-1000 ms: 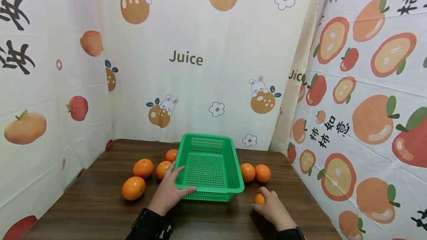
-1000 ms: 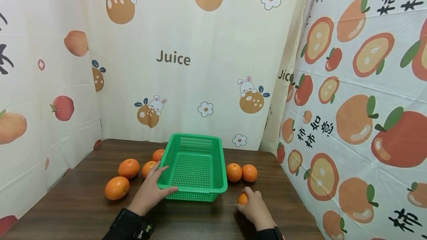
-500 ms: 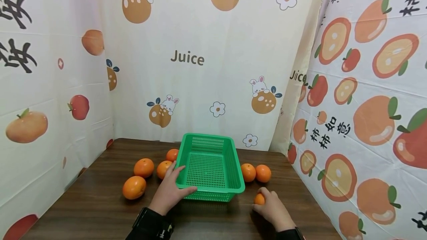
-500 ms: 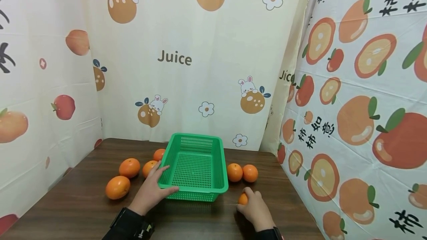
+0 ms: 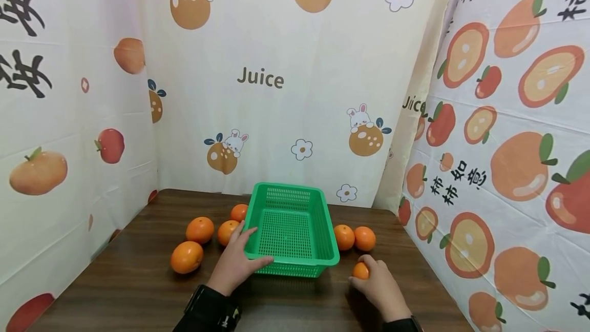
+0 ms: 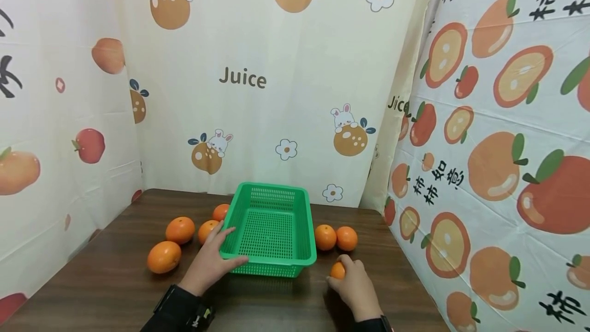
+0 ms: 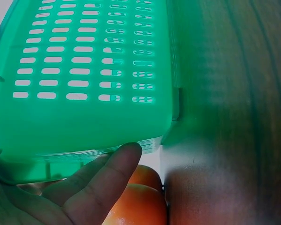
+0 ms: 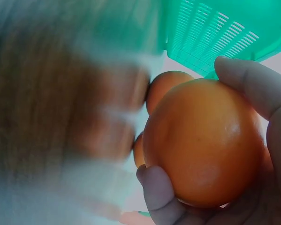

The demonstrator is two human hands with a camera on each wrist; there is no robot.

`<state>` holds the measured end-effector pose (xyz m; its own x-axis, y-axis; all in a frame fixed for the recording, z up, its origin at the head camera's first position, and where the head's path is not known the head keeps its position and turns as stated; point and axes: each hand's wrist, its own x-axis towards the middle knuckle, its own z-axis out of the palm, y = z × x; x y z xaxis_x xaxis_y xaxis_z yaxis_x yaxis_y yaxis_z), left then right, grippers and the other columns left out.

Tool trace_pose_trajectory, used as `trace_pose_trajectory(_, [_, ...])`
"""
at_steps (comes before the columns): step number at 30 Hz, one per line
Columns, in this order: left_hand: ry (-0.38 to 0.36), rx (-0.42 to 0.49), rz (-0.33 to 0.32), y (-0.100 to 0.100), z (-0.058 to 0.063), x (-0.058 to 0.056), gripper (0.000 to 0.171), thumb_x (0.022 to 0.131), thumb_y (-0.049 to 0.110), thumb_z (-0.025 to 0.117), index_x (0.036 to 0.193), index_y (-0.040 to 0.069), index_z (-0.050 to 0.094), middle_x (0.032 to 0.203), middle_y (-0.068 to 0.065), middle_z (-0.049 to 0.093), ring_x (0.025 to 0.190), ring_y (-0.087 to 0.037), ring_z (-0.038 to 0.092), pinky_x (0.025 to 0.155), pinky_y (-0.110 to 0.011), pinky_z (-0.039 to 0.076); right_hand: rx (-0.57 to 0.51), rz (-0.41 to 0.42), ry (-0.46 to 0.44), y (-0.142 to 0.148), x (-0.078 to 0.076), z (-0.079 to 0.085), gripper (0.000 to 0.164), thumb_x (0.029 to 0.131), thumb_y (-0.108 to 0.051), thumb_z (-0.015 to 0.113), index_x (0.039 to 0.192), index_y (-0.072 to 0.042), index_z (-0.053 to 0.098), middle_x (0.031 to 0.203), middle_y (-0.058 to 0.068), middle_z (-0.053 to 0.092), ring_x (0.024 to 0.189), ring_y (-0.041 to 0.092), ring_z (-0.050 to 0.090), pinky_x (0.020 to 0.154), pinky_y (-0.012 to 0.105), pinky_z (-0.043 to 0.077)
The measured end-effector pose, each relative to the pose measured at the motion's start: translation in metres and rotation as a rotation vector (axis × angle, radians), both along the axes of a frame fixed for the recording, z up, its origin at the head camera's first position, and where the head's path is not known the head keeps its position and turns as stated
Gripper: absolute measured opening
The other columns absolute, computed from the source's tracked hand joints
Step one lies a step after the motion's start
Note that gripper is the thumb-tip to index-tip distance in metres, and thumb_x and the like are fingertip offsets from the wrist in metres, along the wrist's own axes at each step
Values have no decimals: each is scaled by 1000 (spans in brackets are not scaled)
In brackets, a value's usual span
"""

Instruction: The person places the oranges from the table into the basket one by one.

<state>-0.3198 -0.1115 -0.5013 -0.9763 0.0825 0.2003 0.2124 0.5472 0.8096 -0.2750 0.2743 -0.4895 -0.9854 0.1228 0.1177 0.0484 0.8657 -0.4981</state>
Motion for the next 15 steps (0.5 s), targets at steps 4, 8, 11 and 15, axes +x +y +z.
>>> trace_pose_trajectory(4, [-2,-2,1,0,0,1,105,76,76,82,159,20,50,178,-16,18,157,-46,35,112,-69,46,0,-4,22,1,1,2,53,83,-32,89,127,-12,67,109,17,60,87,24,59,74,40,51])
trace_pose_trajectory(8, [-10,-4,2,0,0,2,105,77,75,82,159,19,49,178,-18,17,157,-47,34,112,-69,46,-12,-8,80,-2,4,6,52,84,-31,89,127,-12,67,111,18,61,87,24,60,73,39,52])
trace_pose_trajectory(11, [-9,-9,3,0,1,2,105,77,75,82,159,19,49,178,-18,17,157,-47,34,112,-69,46,-27,-22,109,-5,5,10,50,85,-31,88,128,-13,67,114,20,60,88,25,61,73,40,53])
trace_pose_trajectory(15, [-6,-9,2,0,2,2,105,77,75,82,160,19,49,178,-17,17,157,-47,33,112,-69,46,-45,-42,107,-8,6,16,51,88,-32,86,131,-13,67,117,21,58,89,26,61,73,41,54])
